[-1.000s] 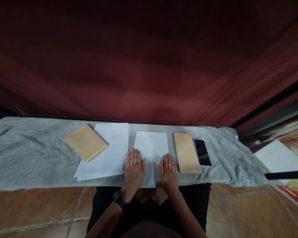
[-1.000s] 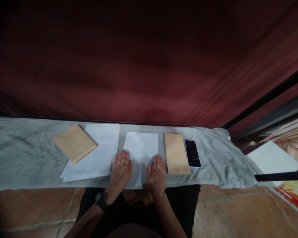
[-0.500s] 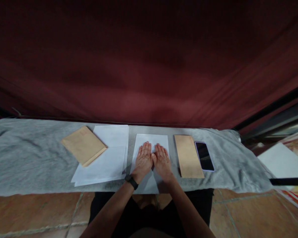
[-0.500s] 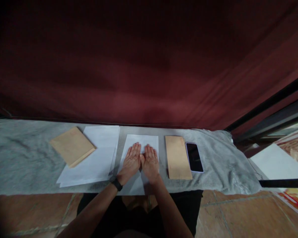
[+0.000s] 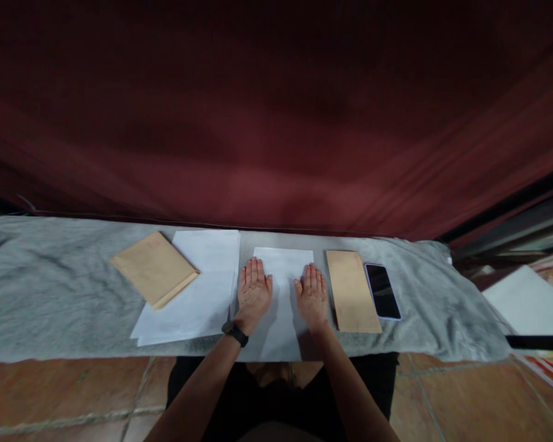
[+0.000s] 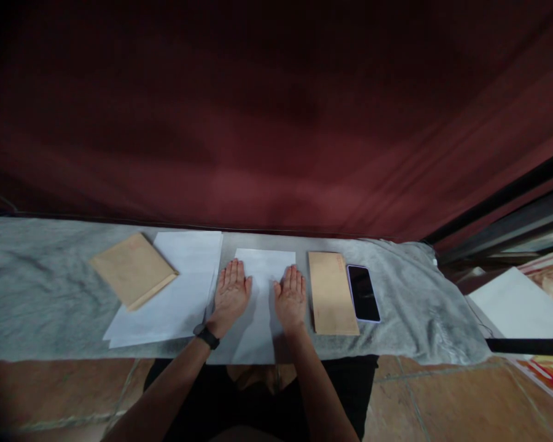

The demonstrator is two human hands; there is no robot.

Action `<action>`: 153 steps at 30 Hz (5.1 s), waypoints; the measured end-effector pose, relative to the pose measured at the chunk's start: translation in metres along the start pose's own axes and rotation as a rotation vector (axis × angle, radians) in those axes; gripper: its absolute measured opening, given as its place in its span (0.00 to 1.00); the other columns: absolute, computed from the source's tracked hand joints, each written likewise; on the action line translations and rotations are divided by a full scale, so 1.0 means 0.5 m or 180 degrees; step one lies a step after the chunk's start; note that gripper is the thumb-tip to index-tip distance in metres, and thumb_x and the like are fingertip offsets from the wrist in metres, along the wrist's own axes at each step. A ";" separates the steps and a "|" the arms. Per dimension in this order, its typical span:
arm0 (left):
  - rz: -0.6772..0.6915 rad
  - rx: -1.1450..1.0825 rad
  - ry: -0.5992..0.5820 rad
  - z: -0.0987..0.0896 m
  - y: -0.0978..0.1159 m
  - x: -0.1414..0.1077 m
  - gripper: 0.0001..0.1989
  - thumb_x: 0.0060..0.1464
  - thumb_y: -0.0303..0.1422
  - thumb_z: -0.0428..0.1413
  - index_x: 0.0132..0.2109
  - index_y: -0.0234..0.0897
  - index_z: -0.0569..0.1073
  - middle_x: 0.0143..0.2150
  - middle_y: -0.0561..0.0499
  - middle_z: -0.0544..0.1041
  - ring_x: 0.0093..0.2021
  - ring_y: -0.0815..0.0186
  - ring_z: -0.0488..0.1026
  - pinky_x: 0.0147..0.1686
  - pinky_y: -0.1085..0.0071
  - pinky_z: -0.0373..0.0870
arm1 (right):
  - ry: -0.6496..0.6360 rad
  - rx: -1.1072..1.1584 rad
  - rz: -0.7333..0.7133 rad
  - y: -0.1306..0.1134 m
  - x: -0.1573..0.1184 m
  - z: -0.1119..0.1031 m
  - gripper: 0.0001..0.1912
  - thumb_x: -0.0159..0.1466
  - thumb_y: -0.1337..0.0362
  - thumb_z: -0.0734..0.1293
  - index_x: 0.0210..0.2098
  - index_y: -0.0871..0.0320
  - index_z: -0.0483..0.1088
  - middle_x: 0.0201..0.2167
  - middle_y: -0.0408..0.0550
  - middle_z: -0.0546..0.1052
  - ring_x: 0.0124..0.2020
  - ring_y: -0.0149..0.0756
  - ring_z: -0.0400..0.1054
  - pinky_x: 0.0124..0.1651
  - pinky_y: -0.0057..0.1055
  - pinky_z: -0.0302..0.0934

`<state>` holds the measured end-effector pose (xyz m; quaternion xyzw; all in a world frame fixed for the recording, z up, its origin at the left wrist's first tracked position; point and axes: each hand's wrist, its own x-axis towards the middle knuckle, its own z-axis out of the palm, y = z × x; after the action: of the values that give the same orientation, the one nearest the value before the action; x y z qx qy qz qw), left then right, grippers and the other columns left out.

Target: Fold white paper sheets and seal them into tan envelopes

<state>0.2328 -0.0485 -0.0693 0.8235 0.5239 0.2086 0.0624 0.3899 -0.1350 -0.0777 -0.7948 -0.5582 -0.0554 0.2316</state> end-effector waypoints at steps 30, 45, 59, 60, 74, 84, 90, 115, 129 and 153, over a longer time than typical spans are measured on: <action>0.0798 0.0270 -0.0617 0.025 0.056 0.072 0.28 0.68 0.30 0.37 0.71 0.26 0.58 0.74 0.40 0.56 0.75 0.56 0.48 0.73 0.53 0.46 | -0.0446 -0.0073 -0.0434 -0.043 0.097 0.037 0.26 0.75 0.64 0.50 0.67 0.67 0.61 0.69 0.60 0.63 0.72 0.44 0.51 0.72 0.48 0.43; 0.0380 0.0521 -0.0493 -0.004 0.008 0.076 0.33 0.69 0.41 0.39 0.72 0.23 0.54 0.74 0.36 0.54 0.75 0.54 0.48 0.72 0.53 0.42 | 0.0074 -0.0365 -0.0077 0.001 0.104 0.045 0.31 0.76 0.56 0.50 0.69 0.72 0.55 0.68 0.67 0.62 0.69 0.52 0.56 0.68 0.51 0.50; 0.0081 0.0478 -0.0375 -0.018 -0.017 0.064 0.31 0.69 0.38 0.39 0.70 0.20 0.57 0.73 0.33 0.56 0.74 0.52 0.51 0.72 0.53 0.46 | 0.0091 -0.0280 0.0122 0.010 0.096 0.032 0.30 0.76 0.59 0.48 0.69 0.74 0.56 0.67 0.71 0.62 0.69 0.53 0.56 0.68 0.55 0.51; 0.0072 0.0441 -0.0350 -0.020 -0.013 0.059 0.31 0.69 0.38 0.39 0.70 0.20 0.57 0.73 0.33 0.56 0.74 0.52 0.51 0.72 0.53 0.46 | 0.0055 -0.0258 0.0125 0.006 0.092 0.028 0.30 0.76 0.59 0.48 0.69 0.74 0.56 0.68 0.70 0.61 0.69 0.53 0.55 0.68 0.54 0.51; 0.0725 0.0109 -0.0455 -0.033 0.035 -0.049 0.28 0.67 0.30 0.40 0.71 0.23 0.56 0.73 0.35 0.55 0.75 0.55 0.48 0.72 0.52 0.49 | -0.0543 -0.0028 -0.0685 -0.057 -0.005 -0.012 0.26 0.75 0.64 0.51 0.68 0.67 0.59 0.71 0.60 0.58 0.73 0.45 0.48 0.72 0.49 0.45; 0.0430 0.0166 -0.0257 -0.034 0.015 -0.062 0.30 0.69 0.36 0.40 0.71 0.23 0.55 0.73 0.35 0.56 0.74 0.53 0.51 0.71 0.51 0.51 | -0.0282 -0.0234 -0.0215 -0.013 -0.019 -0.026 0.29 0.76 0.59 0.50 0.71 0.68 0.54 0.70 0.63 0.58 0.72 0.47 0.51 0.70 0.50 0.49; 0.0516 0.0061 -0.0248 -0.057 0.000 -0.100 0.31 0.69 0.38 0.43 0.73 0.28 0.52 0.73 0.35 0.56 0.73 0.50 0.52 0.70 0.47 0.52 | -0.0241 -0.0257 -0.0195 0.001 -0.023 -0.022 0.29 0.76 0.58 0.50 0.70 0.69 0.54 0.71 0.64 0.56 0.72 0.48 0.51 0.69 0.51 0.50; 0.2276 0.0010 -0.1174 -0.154 0.034 -0.164 0.37 0.65 0.33 0.53 0.75 0.50 0.45 0.76 0.48 0.51 0.74 0.59 0.50 0.72 0.52 0.42 | -0.0372 -0.0348 -0.0255 0.018 0.049 -0.019 0.28 0.75 0.60 0.52 0.69 0.72 0.57 0.69 0.68 0.59 0.71 0.50 0.52 0.69 0.50 0.52; 0.2093 0.0254 -0.0938 -0.115 0.074 -0.138 0.22 0.66 0.24 0.47 0.64 0.41 0.68 0.68 0.44 0.68 0.67 0.58 0.65 0.69 0.50 0.51 | -0.0489 -0.0461 -0.0516 0.018 0.039 -0.025 0.27 0.74 0.62 0.53 0.68 0.68 0.59 0.70 0.67 0.59 0.70 0.52 0.54 0.66 0.52 0.54; 0.1830 0.0051 -0.0942 -0.118 0.041 -0.196 0.28 0.71 0.41 0.42 0.70 0.31 0.57 0.72 0.40 0.60 0.74 0.60 0.52 0.72 0.57 0.39 | -0.0475 -0.0395 -0.1091 0.002 -0.091 -0.041 0.27 0.76 0.62 0.49 0.71 0.63 0.54 0.72 0.62 0.55 0.72 0.51 0.49 0.69 0.54 0.46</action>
<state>0.1900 -0.1515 -0.0364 0.9596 0.2567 0.0916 0.0700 0.3775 -0.1833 -0.0756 -0.7027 -0.6965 -0.0693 0.1273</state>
